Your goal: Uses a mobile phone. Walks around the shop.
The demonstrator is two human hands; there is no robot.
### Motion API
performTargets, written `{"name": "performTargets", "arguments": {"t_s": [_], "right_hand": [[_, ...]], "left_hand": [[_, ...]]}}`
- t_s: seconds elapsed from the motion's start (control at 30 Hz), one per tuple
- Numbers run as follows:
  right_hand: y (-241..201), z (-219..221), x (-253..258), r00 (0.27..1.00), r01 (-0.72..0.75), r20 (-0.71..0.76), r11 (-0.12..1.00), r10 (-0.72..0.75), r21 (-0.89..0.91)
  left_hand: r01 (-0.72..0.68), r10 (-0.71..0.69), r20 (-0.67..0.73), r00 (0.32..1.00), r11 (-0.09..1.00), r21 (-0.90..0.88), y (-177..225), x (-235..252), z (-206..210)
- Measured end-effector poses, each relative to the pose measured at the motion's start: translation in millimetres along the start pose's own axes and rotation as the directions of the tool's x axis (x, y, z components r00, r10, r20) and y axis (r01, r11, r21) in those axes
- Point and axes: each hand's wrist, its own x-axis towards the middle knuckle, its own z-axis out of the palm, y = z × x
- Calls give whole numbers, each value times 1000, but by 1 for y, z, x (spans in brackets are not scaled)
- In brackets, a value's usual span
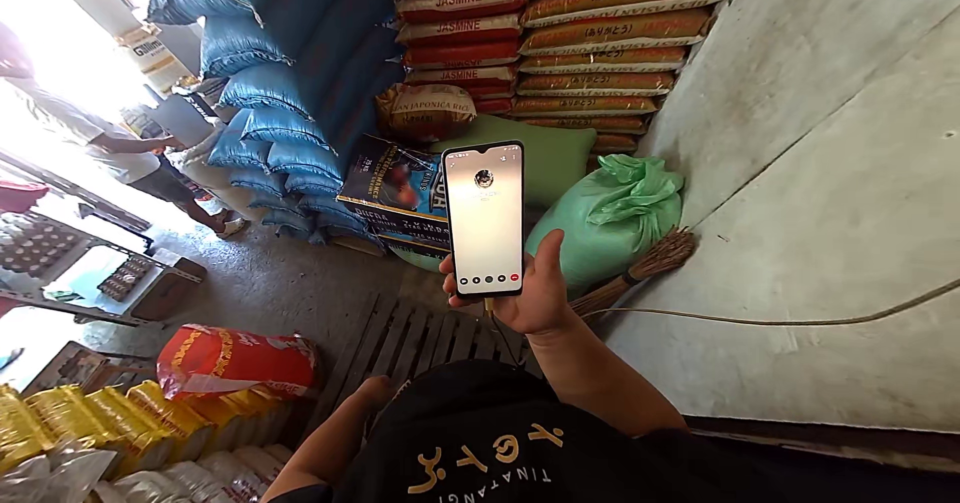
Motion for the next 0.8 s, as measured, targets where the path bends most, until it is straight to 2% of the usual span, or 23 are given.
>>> {"name": "performTargets", "arguments": {"t_s": [0.8], "right_hand": [[0, -5, 5, 999, 19, 27, 999, -20, 26]], "left_hand": [[8, -9, -18, 1000, 999, -52, -5, -3, -2]]}}
